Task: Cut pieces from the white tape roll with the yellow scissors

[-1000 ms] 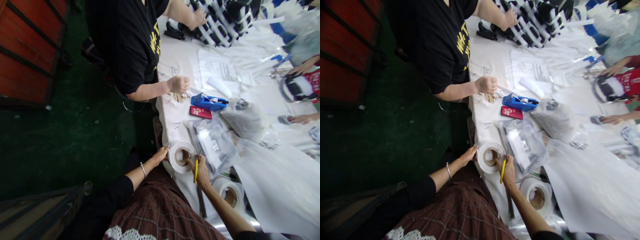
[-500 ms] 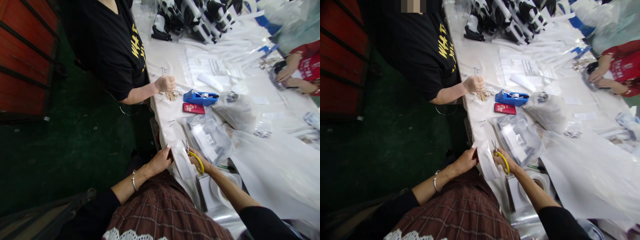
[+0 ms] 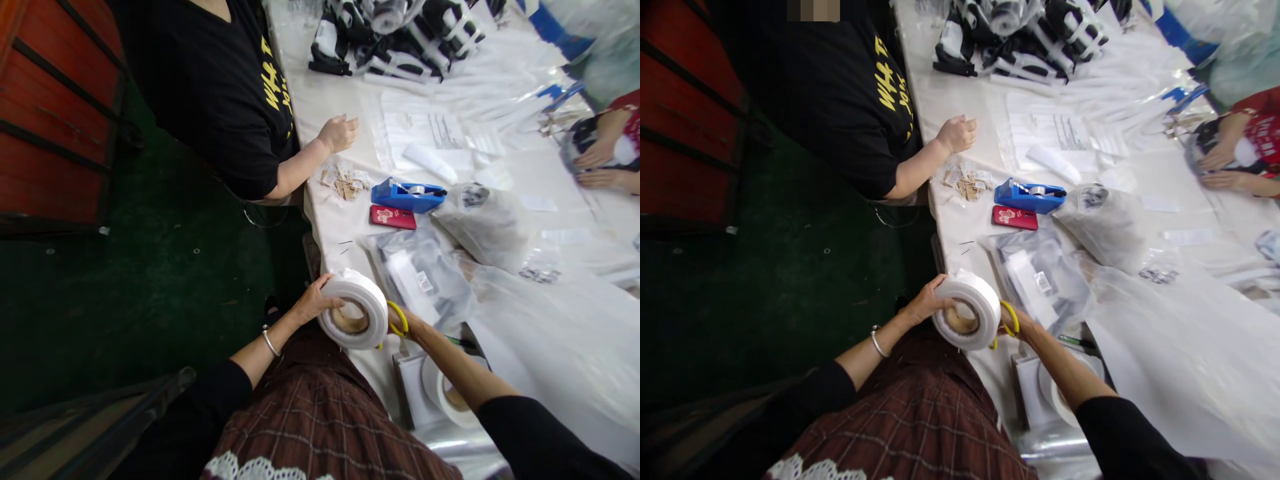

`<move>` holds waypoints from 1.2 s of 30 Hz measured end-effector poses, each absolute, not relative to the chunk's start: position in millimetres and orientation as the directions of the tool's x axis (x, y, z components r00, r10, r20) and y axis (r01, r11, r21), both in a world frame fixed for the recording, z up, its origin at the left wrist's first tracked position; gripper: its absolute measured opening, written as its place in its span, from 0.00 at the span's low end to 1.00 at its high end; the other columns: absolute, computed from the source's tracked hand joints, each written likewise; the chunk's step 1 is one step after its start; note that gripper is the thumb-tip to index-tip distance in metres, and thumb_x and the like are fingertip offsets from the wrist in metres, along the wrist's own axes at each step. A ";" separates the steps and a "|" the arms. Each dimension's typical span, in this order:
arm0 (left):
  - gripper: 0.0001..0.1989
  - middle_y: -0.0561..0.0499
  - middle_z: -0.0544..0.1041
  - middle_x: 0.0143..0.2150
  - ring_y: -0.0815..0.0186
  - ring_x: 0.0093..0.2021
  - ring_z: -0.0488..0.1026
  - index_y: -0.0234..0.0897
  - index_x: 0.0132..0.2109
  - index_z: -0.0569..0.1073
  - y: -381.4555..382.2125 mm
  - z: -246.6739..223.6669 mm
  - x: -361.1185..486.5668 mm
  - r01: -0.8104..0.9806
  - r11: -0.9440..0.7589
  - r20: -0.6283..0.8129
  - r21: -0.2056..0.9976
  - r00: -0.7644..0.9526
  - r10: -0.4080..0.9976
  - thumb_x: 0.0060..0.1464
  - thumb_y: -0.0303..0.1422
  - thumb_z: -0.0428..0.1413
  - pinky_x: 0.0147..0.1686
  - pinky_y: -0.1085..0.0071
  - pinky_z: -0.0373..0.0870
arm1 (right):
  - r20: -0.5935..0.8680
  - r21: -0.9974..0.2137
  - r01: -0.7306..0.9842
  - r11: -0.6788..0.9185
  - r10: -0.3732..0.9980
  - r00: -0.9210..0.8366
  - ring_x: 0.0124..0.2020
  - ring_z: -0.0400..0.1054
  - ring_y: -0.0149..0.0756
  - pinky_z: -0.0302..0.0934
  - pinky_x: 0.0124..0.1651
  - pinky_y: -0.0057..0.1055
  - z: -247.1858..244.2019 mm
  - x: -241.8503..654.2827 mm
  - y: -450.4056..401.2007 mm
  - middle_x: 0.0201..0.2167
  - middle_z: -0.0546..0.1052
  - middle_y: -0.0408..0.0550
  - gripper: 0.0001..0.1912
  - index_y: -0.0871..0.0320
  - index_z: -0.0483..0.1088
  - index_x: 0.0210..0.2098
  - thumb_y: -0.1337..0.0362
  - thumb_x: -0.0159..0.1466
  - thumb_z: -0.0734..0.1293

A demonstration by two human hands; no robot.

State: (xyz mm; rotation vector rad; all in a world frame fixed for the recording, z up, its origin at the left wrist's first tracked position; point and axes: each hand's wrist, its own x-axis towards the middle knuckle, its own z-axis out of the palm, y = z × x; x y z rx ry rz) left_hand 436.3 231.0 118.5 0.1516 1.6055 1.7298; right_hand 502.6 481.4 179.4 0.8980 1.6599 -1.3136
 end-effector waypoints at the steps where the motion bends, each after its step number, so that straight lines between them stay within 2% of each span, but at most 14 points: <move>1: 0.34 0.50 0.76 0.44 0.60 0.44 0.73 0.36 0.53 0.69 235.1 113.9 437.3 -0.465 0.099 -0.441 0.880 -0.722 0.533 0.43 0.50 0.65 0.42 0.70 0.69 | -0.907 -0.392 0.900 0.190 0.082 -0.412 0.21 0.67 0.31 0.64 0.27 0.29 180.6 500.9 486.3 0.19 0.70 0.40 0.15 0.58 0.67 0.33 0.52 0.56 0.68; 5: 0.30 0.45 0.77 0.46 0.56 0.46 0.74 0.35 0.51 0.69 254.7 105.1 437.4 -0.500 0.391 -0.621 0.773 -0.723 0.302 0.47 0.50 0.63 0.43 0.67 0.69 | -0.860 -0.427 0.891 0.156 0.235 -0.453 0.19 0.63 0.27 0.59 0.24 0.25 199.4 499.2 495.3 0.21 0.67 0.37 0.19 0.56 0.64 0.38 0.50 0.56 0.69; 7: 0.29 0.40 0.76 0.48 0.52 0.50 0.74 0.34 0.51 0.69 262.2 103.1 440.0 -0.470 0.508 -0.648 0.722 -0.716 0.260 0.50 0.50 0.60 0.46 0.65 0.68 | -0.840 -0.451 0.875 0.179 0.245 -0.483 0.21 0.63 0.26 0.57 0.23 0.24 217.4 499.6 487.9 0.24 0.69 0.38 0.24 0.56 0.64 0.41 0.49 0.54 0.71; 9: 0.29 0.38 0.75 0.51 0.51 0.53 0.72 0.33 0.51 0.68 265.8 101.1 446.3 -0.428 0.558 -0.645 0.710 -0.714 0.273 0.51 0.51 0.58 0.48 0.64 0.67 | -0.858 -0.445 0.868 0.219 0.175 -0.483 0.22 0.64 0.27 0.58 0.23 0.24 237.9 496.6 474.3 0.27 0.71 0.40 0.27 0.57 0.64 0.43 0.46 0.53 0.71; 13: 0.31 0.37 0.73 0.55 0.50 0.57 0.70 0.34 0.54 0.67 265.1 98.4 463.0 -0.427 0.570 -0.664 0.702 -0.681 0.309 0.50 0.50 0.59 0.51 0.64 0.66 | -0.927 -0.361 0.881 0.306 -0.013 -0.375 0.22 0.67 0.30 0.59 0.22 0.25 267.7 476.6 446.4 0.29 0.75 0.45 0.27 0.58 0.65 0.38 0.40 0.57 0.66; 18: 0.33 0.35 0.71 0.57 0.48 0.59 0.69 0.33 0.57 0.64 265.0 99.5 473.5 -0.473 0.553 -0.694 0.686 -0.653 0.303 0.50 0.49 0.59 0.53 0.64 0.65 | -0.984 -0.178 0.897 0.405 -0.090 -0.155 0.21 0.68 0.32 0.62 0.21 0.26 265.1 441.5 428.7 0.25 0.76 0.46 0.30 0.58 0.67 0.43 0.37 0.58 0.64; 25: 0.30 0.35 0.73 0.54 0.50 0.55 0.71 0.34 0.54 0.65 265.0 97.6 478.2 -0.479 0.493 -0.662 0.727 -0.680 0.316 0.50 0.48 0.59 0.51 0.63 0.67 | -0.996 0.092 0.850 0.519 0.058 0.072 0.19 0.66 0.31 0.60 0.19 0.25 245.4 402.9 413.4 0.22 0.76 0.49 0.24 0.59 0.70 0.36 0.42 0.61 0.62; 31: 0.27 0.37 0.74 0.50 0.49 0.53 0.71 0.35 0.52 0.66 263.2 97.8 478.3 -0.493 0.461 -0.657 0.738 -0.680 0.325 0.50 0.47 0.60 0.51 0.61 0.67 | -0.985 0.172 0.793 0.584 0.115 0.130 0.16 0.65 0.30 0.58 0.18 0.24 237.9 384.5 410.9 0.21 0.76 0.49 0.22 0.60 0.70 0.37 0.47 0.65 0.59; 33: 0.27 0.37 0.73 0.50 0.49 0.53 0.71 0.35 0.51 0.66 262.4 98.5 477.5 -0.504 0.455 -0.665 0.734 -0.669 0.333 0.50 0.46 0.60 0.51 0.61 0.67 | -0.977 0.211 0.793 0.571 0.119 0.175 0.15 0.63 0.28 0.56 0.17 0.22 238.4 377.7 408.3 0.21 0.75 0.48 0.21 0.61 0.70 0.38 0.48 0.66 0.58; 36: 0.26 0.35 0.72 0.52 0.50 0.54 0.71 0.33 0.52 0.66 262.6 97.3 477.9 -0.503 0.438 -0.656 0.745 -0.672 0.343 0.51 0.44 0.59 0.51 0.62 0.68 | -0.947 0.316 0.830 0.460 0.110 0.300 0.13 0.61 0.26 0.54 0.15 0.21 239.3 366.5 402.0 0.19 0.73 0.45 0.21 0.61 0.69 0.39 0.48 0.66 0.59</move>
